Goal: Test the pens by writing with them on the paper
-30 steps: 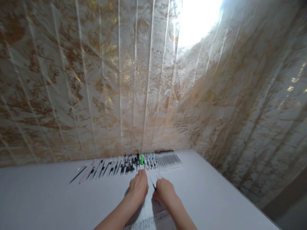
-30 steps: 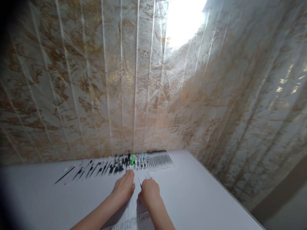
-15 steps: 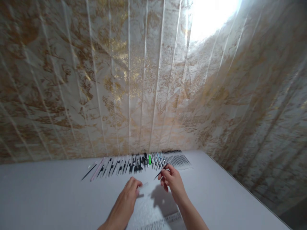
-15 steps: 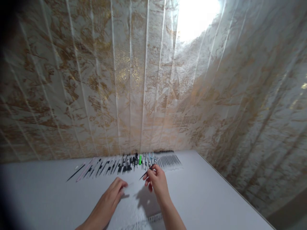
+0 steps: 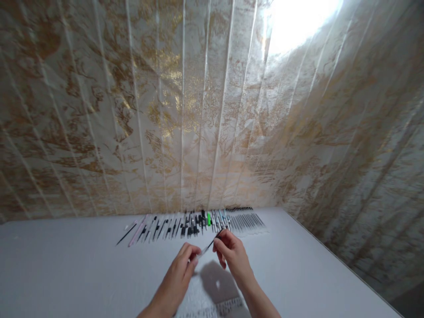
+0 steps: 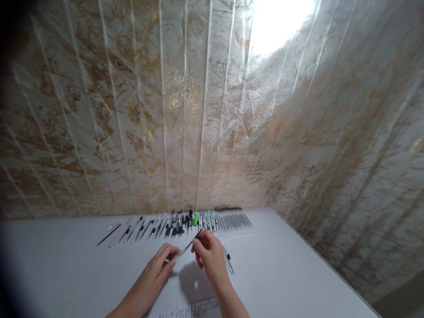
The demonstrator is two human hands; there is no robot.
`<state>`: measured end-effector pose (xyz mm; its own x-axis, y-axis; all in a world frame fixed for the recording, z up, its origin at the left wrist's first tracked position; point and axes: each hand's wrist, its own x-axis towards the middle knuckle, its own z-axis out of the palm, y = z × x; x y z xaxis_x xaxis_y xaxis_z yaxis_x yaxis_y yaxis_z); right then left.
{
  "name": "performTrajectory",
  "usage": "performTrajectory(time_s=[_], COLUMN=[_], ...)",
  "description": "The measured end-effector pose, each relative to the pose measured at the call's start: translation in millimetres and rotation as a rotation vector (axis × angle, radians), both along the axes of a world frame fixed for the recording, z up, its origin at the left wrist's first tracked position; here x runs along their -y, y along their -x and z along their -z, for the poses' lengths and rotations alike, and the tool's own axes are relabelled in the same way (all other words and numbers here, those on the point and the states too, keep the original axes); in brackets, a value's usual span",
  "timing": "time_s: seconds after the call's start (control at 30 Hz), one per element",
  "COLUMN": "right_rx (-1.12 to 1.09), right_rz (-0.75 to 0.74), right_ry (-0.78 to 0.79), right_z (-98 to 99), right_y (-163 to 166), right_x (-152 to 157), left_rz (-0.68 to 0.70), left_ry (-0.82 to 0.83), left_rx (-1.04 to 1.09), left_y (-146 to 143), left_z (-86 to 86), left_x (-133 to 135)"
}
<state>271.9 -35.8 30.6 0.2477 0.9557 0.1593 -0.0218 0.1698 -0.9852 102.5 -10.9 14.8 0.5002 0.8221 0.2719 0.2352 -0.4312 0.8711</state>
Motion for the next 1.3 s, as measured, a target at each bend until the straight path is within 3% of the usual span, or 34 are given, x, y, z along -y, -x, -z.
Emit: performTrajectory(time_s=[0.37,0.53,0.77,0.93,1.17,1.3], right_rx=[0.117,0.171,0.75,0.9,0.762,0.624], right_rz=[-0.017,-0.08,0.008,-0.04,0.002,-0.061], right_ry=[-0.062,-0.141,-0.296,-0.32,-0.189,-0.053], right_z=[-39.9,-43.8,-42.1,-48.0,-46.3,-49.9], right_y=[4,1,3,4,2,0], right_x=[19,22,27,32,31,31], left_rz=[0.017,-0.002,-0.004,0.023,0.065,0.11], left_ry=[0.045,-0.041,-0.277,-0.345,-0.304,-0.263], left_rx=[0.173,0.13,0.017,-0.038,-0.112,-0.101], left_y=[0,3,14,15,18,20], left_z=[-22.0,-34.6,-44.9,-44.5,-52.4,-58.4], left_x=[10,10,2,0,3,3])
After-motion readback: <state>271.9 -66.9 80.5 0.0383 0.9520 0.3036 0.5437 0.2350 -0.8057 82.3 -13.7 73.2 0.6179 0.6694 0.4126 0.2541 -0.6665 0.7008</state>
